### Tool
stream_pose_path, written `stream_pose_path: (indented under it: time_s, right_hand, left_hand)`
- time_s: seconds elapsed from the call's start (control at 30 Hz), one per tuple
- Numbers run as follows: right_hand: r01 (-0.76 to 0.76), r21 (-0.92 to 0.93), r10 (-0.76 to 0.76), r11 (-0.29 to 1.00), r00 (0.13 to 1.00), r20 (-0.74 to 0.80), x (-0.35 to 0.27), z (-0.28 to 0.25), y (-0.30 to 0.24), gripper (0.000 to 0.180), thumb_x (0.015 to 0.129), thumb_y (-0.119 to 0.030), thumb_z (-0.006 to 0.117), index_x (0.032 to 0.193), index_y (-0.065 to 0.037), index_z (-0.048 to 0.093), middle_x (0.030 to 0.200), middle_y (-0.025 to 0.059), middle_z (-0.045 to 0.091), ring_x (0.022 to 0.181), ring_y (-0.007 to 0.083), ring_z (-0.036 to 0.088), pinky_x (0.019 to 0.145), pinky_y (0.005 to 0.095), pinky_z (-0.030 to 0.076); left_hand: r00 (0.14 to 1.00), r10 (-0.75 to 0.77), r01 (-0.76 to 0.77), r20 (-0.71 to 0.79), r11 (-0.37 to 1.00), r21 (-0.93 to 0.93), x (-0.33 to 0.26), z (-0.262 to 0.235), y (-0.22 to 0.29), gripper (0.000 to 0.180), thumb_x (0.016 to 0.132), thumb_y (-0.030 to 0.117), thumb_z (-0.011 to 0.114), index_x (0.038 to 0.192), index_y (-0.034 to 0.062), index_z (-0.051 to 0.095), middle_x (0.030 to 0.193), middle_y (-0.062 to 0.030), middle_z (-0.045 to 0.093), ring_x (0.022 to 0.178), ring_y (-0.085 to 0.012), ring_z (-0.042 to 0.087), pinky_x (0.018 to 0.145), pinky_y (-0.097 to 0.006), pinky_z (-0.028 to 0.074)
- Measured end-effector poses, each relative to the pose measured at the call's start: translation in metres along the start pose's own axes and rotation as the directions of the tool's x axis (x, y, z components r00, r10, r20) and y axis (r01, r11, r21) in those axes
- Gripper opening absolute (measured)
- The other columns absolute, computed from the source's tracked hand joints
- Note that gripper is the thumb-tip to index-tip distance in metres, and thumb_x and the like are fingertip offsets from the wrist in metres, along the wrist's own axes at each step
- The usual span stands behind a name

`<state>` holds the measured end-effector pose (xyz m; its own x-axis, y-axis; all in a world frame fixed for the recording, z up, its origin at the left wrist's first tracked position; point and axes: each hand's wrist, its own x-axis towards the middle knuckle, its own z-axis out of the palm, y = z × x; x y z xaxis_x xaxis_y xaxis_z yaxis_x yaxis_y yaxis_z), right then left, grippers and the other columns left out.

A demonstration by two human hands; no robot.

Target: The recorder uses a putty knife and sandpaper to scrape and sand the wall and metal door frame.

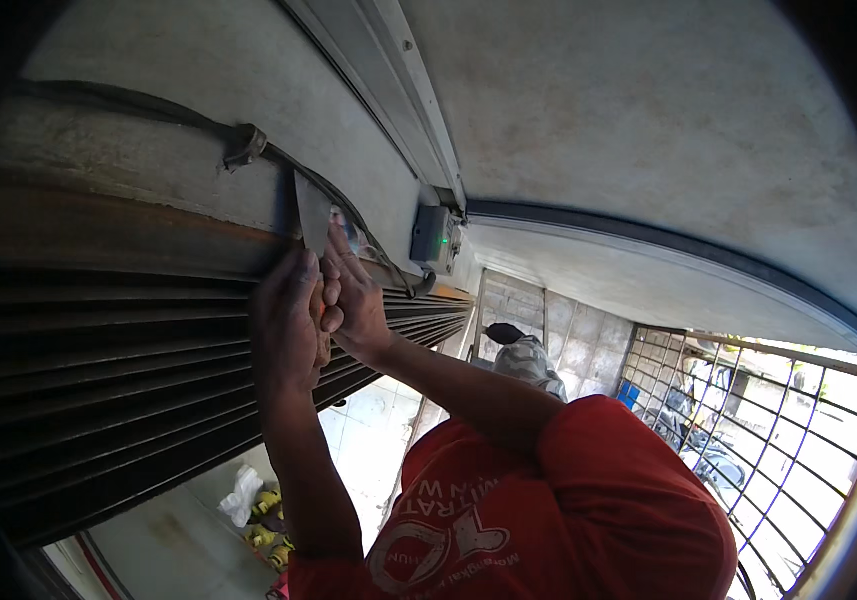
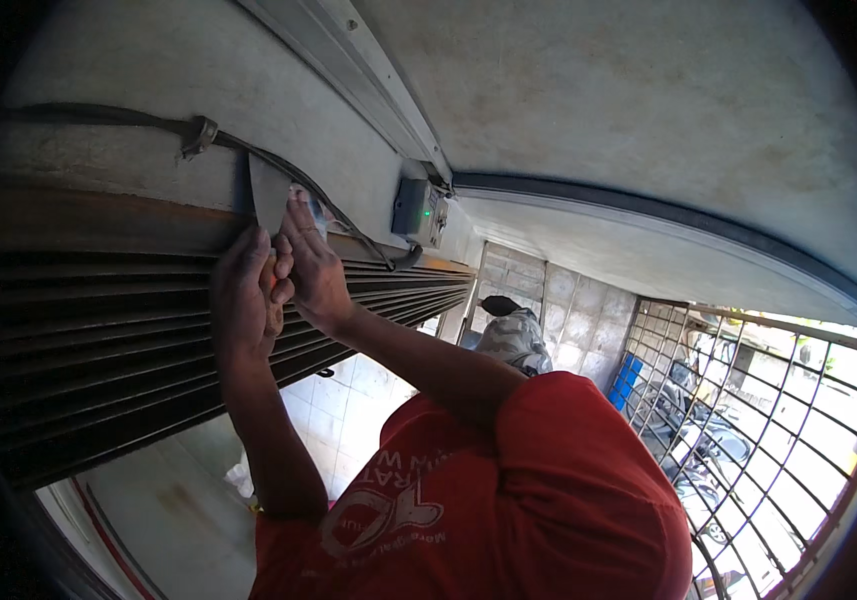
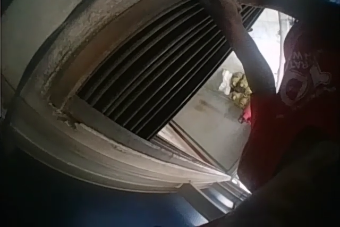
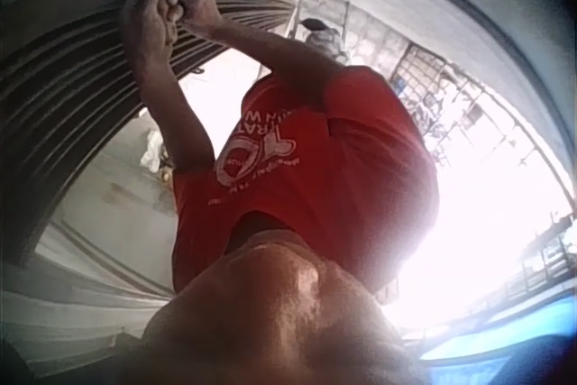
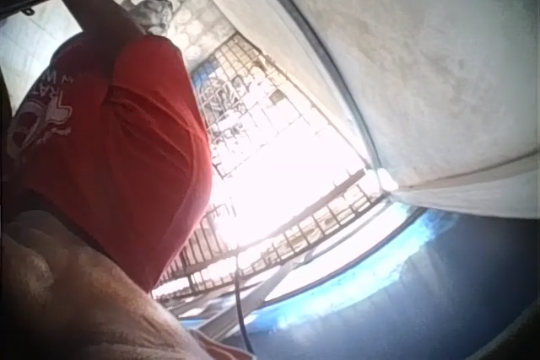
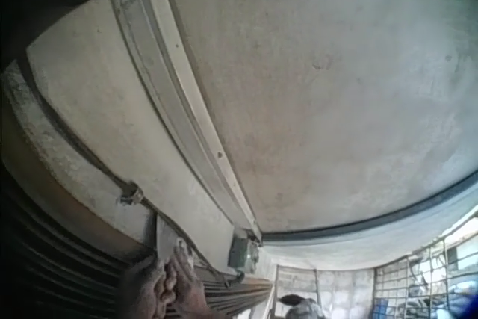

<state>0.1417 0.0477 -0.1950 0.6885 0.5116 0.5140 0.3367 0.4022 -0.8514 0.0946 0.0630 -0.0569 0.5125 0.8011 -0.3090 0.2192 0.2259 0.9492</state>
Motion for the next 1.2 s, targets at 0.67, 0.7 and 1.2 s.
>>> stream_pose_path:
  time_s: [0.67, 0.7, 1.2]
  right_hand:
    - [-0.359, -0.310, 0.390, 0.880, 0.920, 0.040, -0.071, -0.003, 0.104, 0.054, 0.084, 0.008, 0.045, 0.138, 0.005, 0.047, 0.146, 0.0286, 0.042, 0.135, 0.0452, 0.042, 0.110, 0.0442, 0.039]
    - [-0.272, -0.172, 0.284, 0.947, 0.958, 0.044, -0.057, 0.005, 0.066, 0.054, 0.084, 0.008, 0.047, 0.137, 0.005, 0.047, 0.145, 0.0282, 0.045, 0.133, 0.0459, 0.044, 0.109, 0.0446, 0.041]
    - [-0.270, -0.060, 0.276, 0.961, 0.950, 0.145, -0.057, -0.008, 0.109, 0.053, 0.083, -0.014, 0.063, 0.133, 0.002, 0.053, 0.133, 0.0301, 0.054, 0.123, 0.0459, 0.053, 0.100, 0.0440, 0.048]
  left_hand:
    - [0.993, -0.106, 0.108, -0.050, 0.993, 0.041, 0.022, 0.015, -0.021, 0.025, 0.102, 0.025, 0.051, 0.089, 0.0049, 0.057, 0.072, -0.0008, 0.050, 0.058, -0.0065, 0.041, 0.048, -0.021, 0.032]
    - [0.983, -0.175, 0.178, -0.060, 0.983, 0.042, 0.011, 0.003, -0.031, 0.024, 0.102, 0.025, 0.050, 0.091, 0.0050, 0.057, 0.071, -0.0010, 0.049, 0.055, -0.0067, 0.039, 0.048, -0.020, 0.031]
    - [0.989, -0.143, 0.147, -0.039, 0.979, 0.139, 0.024, 0.027, -0.023, 0.022, 0.102, 0.020, 0.048, 0.090, 0.0041, 0.057, 0.077, -0.0020, 0.053, 0.060, -0.0061, 0.042, 0.045, -0.020, 0.031]
